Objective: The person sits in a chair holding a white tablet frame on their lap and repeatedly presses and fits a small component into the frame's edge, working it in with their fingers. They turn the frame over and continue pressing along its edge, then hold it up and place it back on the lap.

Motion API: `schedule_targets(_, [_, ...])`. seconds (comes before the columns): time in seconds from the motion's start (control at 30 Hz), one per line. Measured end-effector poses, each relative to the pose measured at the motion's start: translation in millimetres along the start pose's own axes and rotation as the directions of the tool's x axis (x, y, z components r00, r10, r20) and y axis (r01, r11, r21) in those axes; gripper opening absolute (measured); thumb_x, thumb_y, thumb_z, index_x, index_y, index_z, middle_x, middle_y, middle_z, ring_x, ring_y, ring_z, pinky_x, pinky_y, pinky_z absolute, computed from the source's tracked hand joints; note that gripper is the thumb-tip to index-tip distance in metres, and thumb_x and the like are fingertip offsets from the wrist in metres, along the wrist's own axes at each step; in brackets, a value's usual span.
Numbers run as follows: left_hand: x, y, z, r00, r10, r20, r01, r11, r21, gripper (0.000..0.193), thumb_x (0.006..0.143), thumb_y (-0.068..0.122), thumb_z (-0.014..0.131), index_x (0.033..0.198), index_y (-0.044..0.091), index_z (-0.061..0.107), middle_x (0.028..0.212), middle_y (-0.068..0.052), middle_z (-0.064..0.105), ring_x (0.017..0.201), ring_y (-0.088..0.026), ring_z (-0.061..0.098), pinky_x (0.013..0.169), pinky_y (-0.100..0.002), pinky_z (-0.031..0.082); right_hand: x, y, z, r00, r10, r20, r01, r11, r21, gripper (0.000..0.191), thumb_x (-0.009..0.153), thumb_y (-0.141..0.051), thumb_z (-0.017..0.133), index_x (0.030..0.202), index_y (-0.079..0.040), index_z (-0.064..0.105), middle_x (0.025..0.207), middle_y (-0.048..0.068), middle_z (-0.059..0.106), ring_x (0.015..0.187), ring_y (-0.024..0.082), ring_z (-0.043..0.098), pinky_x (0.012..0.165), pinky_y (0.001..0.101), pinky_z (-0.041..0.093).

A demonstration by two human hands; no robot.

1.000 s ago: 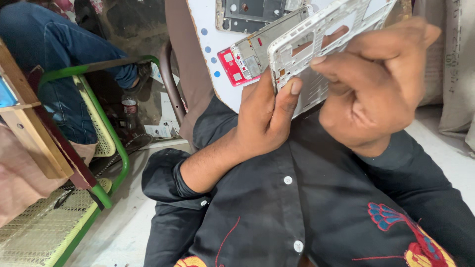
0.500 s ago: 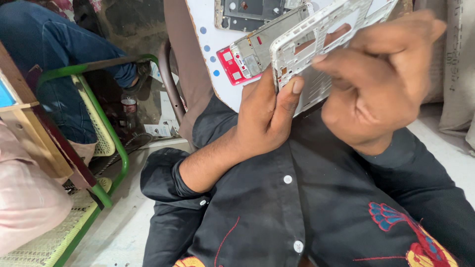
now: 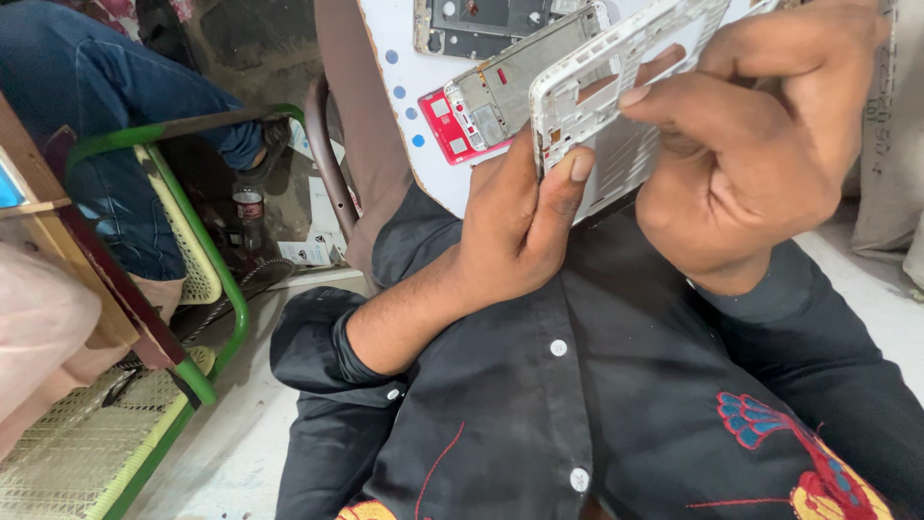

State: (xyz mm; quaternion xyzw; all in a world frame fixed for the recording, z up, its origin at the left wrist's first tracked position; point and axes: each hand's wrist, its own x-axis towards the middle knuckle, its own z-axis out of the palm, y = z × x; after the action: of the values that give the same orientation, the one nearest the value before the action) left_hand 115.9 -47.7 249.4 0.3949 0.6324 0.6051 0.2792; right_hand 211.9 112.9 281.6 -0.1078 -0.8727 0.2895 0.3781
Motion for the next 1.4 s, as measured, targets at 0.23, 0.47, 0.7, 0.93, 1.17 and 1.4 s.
schedule_targets(0.23, [-1, 1, -1, 1.000, -0.017, -0.005, 0.017, 1.000, -0.019, 0.032, 0.120, 0.019, 0.050, 0.140, -0.005, 0.047, 0.091, -0.008, 0.068, 0.077, -0.015, 0.068, 0.075, -0.026, 0.055, -2, 4, 2, 0.999, -0.008, -0.048, 0.010, 0.999, 0.032, 0.015, 0.082, 0.004, 0.078, 0.096, -0.001, 0.081, 0.093, 0.011, 0.051, 0.089, 0.030, 0.046, 0.078, 0.0395, 0.036])
schedule_targets(0.47, [0, 2, -2, 1.000, 0.010, -0.009, -0.010, 1.000, -0.011, 0.032, 0.121, 0.020, 0.051, 0.141, -0.004, 0.048, 0.093, -0.008, 0.067, 0.079, -0.015, 0.068, 0.076, -0.026, 0.054, -3, 3, 5, 0.999, -0.042, -0.022, 0.041, 0.999, -0.029, 0.016, 0.081, 0.004, 0.080, 0.094, -0.004, 0.081, 0.093, 0.011, 0.053, 0.090, 0.030, 0.046, 0.083, 0.0411, 0.034])
schedule_targets(0.7, [0, 2, -4, 1.000, 0.010, -0.007, -0.010, 1.000, -0.005, 0.031, 0.120, 0.020, 0.051, 0.138, -0.006, 0.049, 0.090, -0.008, 0.066, 0.077, -0.015, 0.067, 0.075, -0.026, 0.054, -2, -3, 3, 1.000, 0.013, 0.002, -0.013, 1.000, -0.014, 0.015, 0.086, 0.004, 0.078, 0.099, -0.004, 0.081, 0.097, 0.010, 0.055, 0.088, 0.029, 0.050, 0.085, 0.0401, 0.035])
schedule_targets(0.93, [0, 2, -4, 1.000, -0.018, -0.003, 0.018, 1.000, -0.011, 0.031, 0.119, 0.020, 0.051, 0.137, -0.006, 0.050, 0.088, -0.007, 0.066, 0.075, -0.014, 0.066, 0.073, -0.026, 0.053, -3, -5, 6, 1.000, 0.007, -0.016, -0.008, 0.999, -0.037, 0.016, 0.082, 0.004, 0.080, 0.096, -0.004, 0.081, 0.094, 0.011, 0.054, 0.091, 0.030, 0.049, 0.086, 0.0418, 0.034])
schedule_targets(1.17, [-1, 1, -6, 1.000, 0.000, 0.000, 0.000, 1.000, -0.006, 0.031, 0.120, 0.020, 0.051, 0.138, -0.005, 0.049, 0.089, -0.007, 0.066, 0.075, -0.015, 0.067, 0.073, -0.026, 0.053, 4, 1, 9, 0.997, -0.065, -0.042, 0.065, 0.998, -0.016, 0.011, 0.083, 0.001, 0.079, 0.094, -0.003, 0.081, 0.089, 0.011, 0.053, 0.086, 0.030, 0.046, 0.081, 0.0402, 0.035])
schedule_targets(1.4, [-2, 0, -7, 1.000, 0.007, 0.004, -0.007, 1.000, -0.005, 0.029, 0.120, 0.019, 0.051, 0.137, -0.004, 0.050, 0.090, -0.007, 0.067, 0.077, -0.015, 0.069, 0.075, -0.026, 0.054, 4, 1, 8, 0.997, -0.061, -0.043, 0.061, 0.998, 0.007, 0.010, 0.085, -0.001, 0.075, 0.093, -0.002, 0.080, 0.089, 0.011, 0.053, 0.085, 0.029, 0.046, 0.078, 0.0402, 0.035])
